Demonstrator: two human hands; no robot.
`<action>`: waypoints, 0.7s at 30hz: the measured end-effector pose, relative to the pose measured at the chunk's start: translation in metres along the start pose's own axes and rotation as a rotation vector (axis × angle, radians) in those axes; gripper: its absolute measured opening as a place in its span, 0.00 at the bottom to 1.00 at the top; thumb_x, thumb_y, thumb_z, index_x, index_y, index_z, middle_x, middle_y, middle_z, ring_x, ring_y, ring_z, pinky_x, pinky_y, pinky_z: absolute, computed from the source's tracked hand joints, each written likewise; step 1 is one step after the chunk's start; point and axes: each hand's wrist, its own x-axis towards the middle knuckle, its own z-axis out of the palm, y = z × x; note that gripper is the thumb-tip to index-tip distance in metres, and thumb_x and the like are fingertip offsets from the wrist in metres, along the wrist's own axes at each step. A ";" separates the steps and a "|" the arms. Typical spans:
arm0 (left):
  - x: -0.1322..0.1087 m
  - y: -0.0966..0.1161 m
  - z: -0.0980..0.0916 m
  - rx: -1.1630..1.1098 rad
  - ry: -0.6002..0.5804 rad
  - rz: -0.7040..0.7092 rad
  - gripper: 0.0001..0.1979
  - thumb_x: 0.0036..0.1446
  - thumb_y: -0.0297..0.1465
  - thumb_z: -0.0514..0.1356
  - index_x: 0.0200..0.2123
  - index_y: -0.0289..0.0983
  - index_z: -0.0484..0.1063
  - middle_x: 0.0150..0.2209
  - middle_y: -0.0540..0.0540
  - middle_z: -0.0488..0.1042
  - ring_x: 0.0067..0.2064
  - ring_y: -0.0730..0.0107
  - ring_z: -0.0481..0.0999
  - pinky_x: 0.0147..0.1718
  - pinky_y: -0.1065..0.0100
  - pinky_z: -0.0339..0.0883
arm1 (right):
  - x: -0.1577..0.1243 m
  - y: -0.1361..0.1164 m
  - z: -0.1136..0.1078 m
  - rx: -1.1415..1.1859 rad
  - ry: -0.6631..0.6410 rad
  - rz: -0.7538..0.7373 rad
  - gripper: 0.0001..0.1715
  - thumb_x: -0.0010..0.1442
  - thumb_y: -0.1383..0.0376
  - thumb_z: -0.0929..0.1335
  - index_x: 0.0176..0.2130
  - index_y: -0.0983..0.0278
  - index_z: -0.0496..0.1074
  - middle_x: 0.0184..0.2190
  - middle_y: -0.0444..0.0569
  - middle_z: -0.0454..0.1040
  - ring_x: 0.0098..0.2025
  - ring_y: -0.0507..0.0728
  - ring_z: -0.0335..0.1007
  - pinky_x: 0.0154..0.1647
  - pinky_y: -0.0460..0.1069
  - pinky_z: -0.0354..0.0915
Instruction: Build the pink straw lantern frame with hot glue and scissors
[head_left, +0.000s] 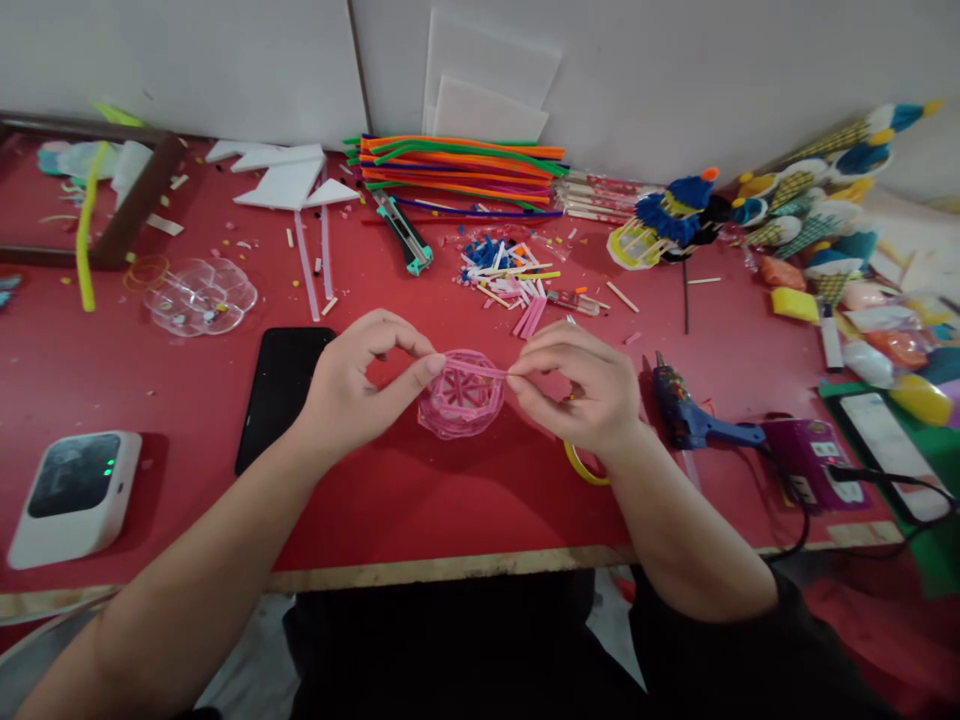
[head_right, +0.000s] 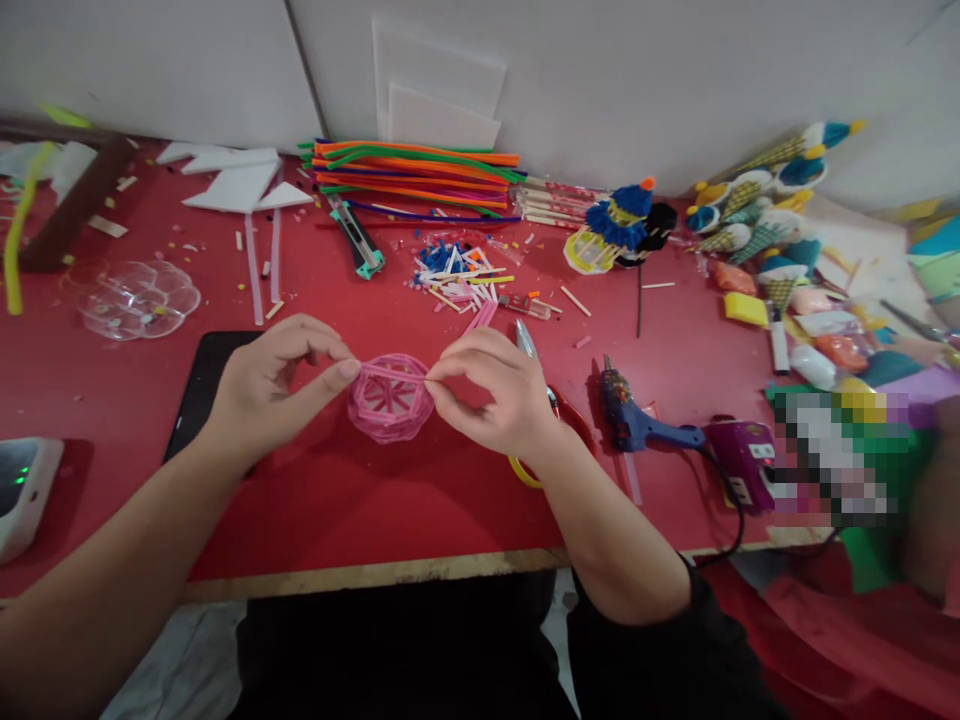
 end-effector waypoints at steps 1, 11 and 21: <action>0.001 -0.001 -0.001 -0.008 -0.036 -0.015 0.07 0.62 0.36 0.63 0.32 0.40 0.75 0.34 0.48 0.78 0.35 0.67 0.76 0.37 0.63 0.69 | 0.000 0.001 0.000 0.029 -0.014 0.007 0.05 0.61 0.70 0.70 0.33 0.60 0.75 0.29 0.45 0.78 0.32 0.53 0.75 0.35 0.52 0.73; 0.006 0.000 -0.009 0.075 -0.108 0.055 0.07 0.63 0.35 0.60 0.31 0.40 0.72 0.32 0.48 0.77 0.34 0.67 0.75 0.41 0.62 0.72 | -0.001 0.002 -0.002 0.158 -0.062 0.083 0.05 0.59 0.70 0.71 0.32 0.61 0.75 0.28 0.45 0.77 0.31 0.52 0.73 0.32 0.50 0.70; 0.006 0.001 -0.009 0.062 -0.144 0.066 0.07 0.62 0.33 0.60 0.31 0.39 0.73 0.32 0.48 0.75 0.34 0.68 0.74 0.40 0.64 0.70 | -0.002 0.004 -0.003 0.174 -0.108 0.125 0.05 0.58 0.71 0.70 0.31 0.62 0.74 0.28 0.45 0.76 0.30 0.50 0.70 0.30 0.47 0.67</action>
